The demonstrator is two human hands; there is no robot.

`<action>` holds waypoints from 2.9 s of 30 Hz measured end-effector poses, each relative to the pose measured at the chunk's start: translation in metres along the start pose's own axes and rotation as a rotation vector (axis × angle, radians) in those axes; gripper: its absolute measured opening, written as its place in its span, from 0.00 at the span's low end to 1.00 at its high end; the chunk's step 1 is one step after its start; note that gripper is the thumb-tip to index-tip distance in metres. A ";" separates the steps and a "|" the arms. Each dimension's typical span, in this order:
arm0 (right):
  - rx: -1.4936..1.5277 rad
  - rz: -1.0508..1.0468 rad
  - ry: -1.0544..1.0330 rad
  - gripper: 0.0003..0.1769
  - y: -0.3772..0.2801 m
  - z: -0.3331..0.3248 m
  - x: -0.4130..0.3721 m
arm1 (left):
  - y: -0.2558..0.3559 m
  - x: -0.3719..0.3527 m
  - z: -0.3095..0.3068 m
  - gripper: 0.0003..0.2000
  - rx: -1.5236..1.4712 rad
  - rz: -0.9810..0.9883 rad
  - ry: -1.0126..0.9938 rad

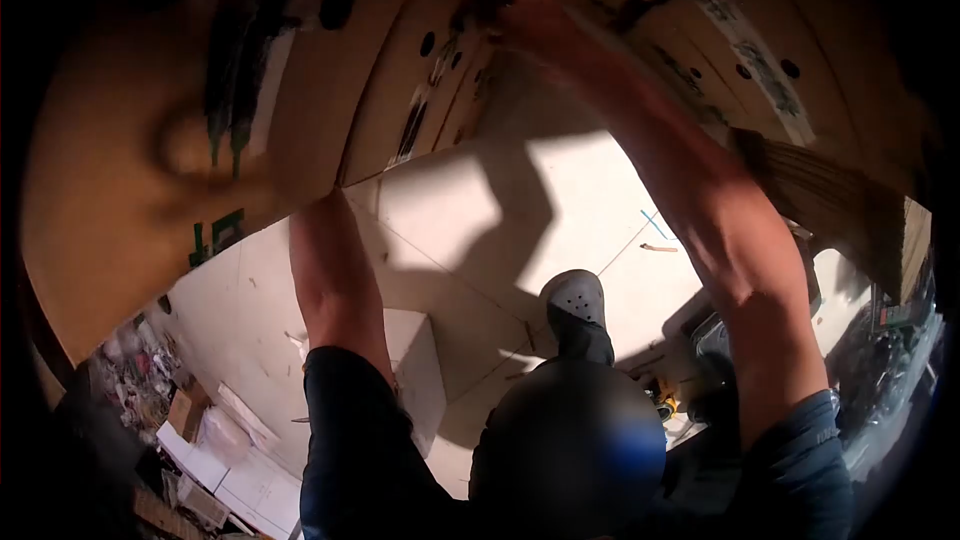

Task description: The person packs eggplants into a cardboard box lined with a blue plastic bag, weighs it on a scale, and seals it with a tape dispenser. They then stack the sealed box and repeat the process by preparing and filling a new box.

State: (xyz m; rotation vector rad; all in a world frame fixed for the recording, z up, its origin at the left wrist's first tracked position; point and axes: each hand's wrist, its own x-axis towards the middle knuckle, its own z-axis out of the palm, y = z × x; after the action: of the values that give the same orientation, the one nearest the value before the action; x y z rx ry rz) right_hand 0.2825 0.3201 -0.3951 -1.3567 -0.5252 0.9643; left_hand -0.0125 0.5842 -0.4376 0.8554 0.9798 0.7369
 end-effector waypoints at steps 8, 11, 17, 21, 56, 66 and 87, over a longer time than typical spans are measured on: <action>0.214 -0.071 -0.135 0.24 0.019 -0.010 0.003 | 0.000 0.002 0.003 0.42 0.004 -0.014 -0.008; 0.301 -0.042 -0.291 0.28 0.030 -0.035 0.013 | -0.007 -0.006 0.000 0.42 -0.015 -0.034 -0.003; -0.622 -0.099 -0.133 0.32 0.036 -0.005 -0.022 | -0.029 -0.054 0.002 0.42 -0.097 -0.126 0.047; -0.930 0.037 -0.293 0.34 0.039 0.004 -0.147 | -0.062 -0.107 0.050 0.42 -0.257 -0.227 0.096; -0.571 0.894 0.357 0.26 0.015 -0.117 -0.690 | -0.066 -0.063 0.172 0.30 0.303 0.470 -0.225; -0.611 0.738 0.414 0.26 -0.003 -0.116 -0.677 | -0.133 -0.098 0.124 0.22 0.458 0.221 -0.173; -0.900 0.196 0.187 0.30 -0.079 -0.050 -0.698 | 0.142 -0.730 0.309 0.09 -0.474 0.568 -1.962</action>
State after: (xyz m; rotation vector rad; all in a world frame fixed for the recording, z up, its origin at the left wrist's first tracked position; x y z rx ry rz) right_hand -0.0297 -0.2750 -0.1830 -2.3135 -0.7317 0.7568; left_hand -0.0272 -0.0447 0.0650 0.9415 -1.1679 0.2459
